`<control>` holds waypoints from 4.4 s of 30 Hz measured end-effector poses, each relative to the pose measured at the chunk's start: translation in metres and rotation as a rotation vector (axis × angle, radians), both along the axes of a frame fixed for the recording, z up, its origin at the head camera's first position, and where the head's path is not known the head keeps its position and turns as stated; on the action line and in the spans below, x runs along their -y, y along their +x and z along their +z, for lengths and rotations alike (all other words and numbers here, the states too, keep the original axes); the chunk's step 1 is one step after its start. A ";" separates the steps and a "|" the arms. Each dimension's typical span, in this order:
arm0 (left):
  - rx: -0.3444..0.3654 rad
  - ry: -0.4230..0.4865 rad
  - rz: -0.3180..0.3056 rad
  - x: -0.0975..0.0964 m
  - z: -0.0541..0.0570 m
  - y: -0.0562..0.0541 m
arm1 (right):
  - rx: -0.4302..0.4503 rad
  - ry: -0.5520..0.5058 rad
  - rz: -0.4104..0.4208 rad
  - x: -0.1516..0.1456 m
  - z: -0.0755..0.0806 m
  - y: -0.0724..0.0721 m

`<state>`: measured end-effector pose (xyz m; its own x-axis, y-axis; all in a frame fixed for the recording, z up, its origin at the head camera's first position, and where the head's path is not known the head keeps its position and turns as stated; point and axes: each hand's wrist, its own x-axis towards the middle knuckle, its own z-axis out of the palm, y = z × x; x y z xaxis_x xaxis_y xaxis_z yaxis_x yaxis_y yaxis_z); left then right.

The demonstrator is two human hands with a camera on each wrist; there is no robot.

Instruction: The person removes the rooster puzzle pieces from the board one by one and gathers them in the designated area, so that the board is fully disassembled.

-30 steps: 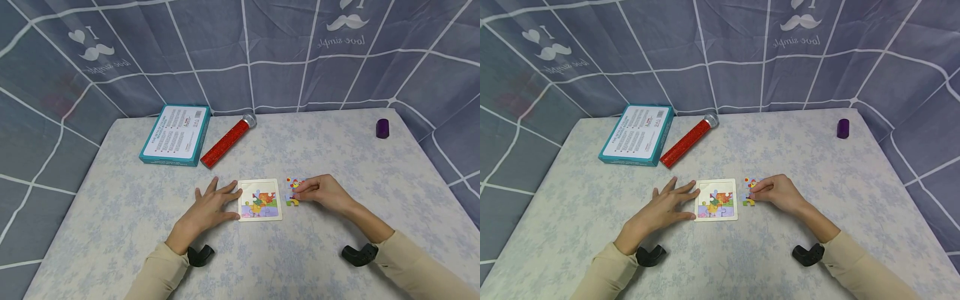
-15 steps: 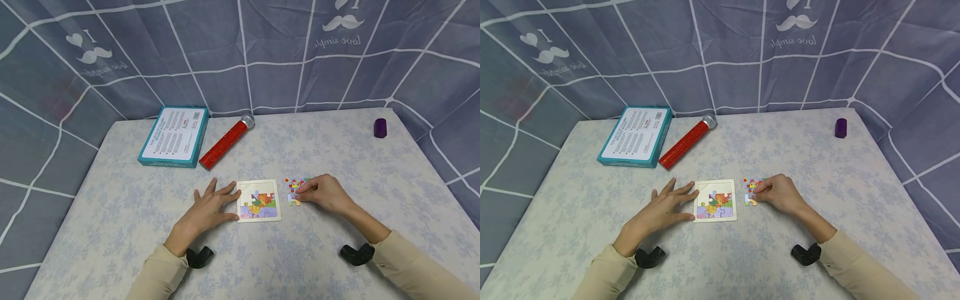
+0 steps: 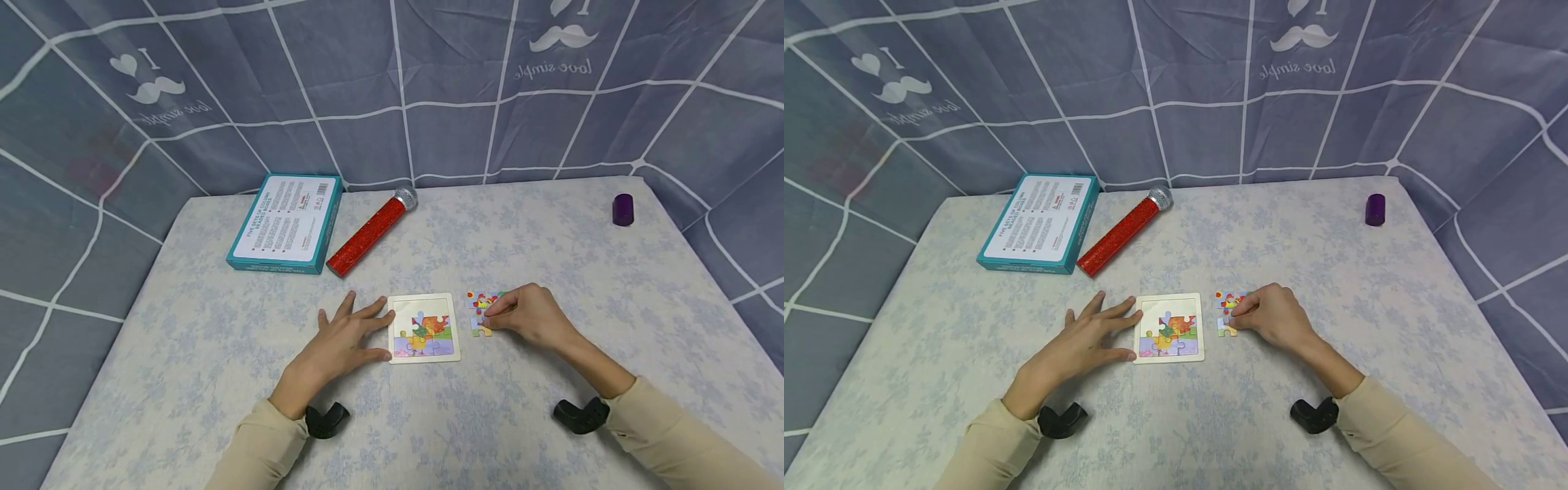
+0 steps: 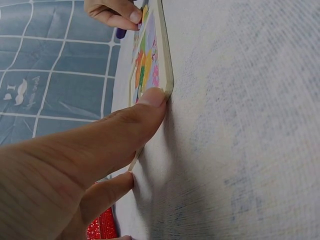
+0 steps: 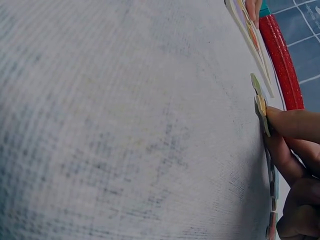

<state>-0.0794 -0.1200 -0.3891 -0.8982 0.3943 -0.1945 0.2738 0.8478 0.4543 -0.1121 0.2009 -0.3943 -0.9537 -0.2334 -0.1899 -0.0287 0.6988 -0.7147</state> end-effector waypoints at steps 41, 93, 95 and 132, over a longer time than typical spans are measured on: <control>0.024 -0.019 -0.005 0.001 0.002 -0.002 | -0.152 0.004 0.228 0.076 -0.002 -0.004; 0.017 0.002 -0.007 0.001 0.003 -0.002 | 0.238 -0.348 0.228 0.053 0.002 -0.022; 0.016 0.003 -0.005 0.001 0.002 -0.002 | 0.245 -0.345 0.221 0.048 0.001 -0.022; 0.022 0.030 -0.008 0.002 0.003 -0.002 | 0.099 -0.035 0.015 -0.046 0.005 -0.008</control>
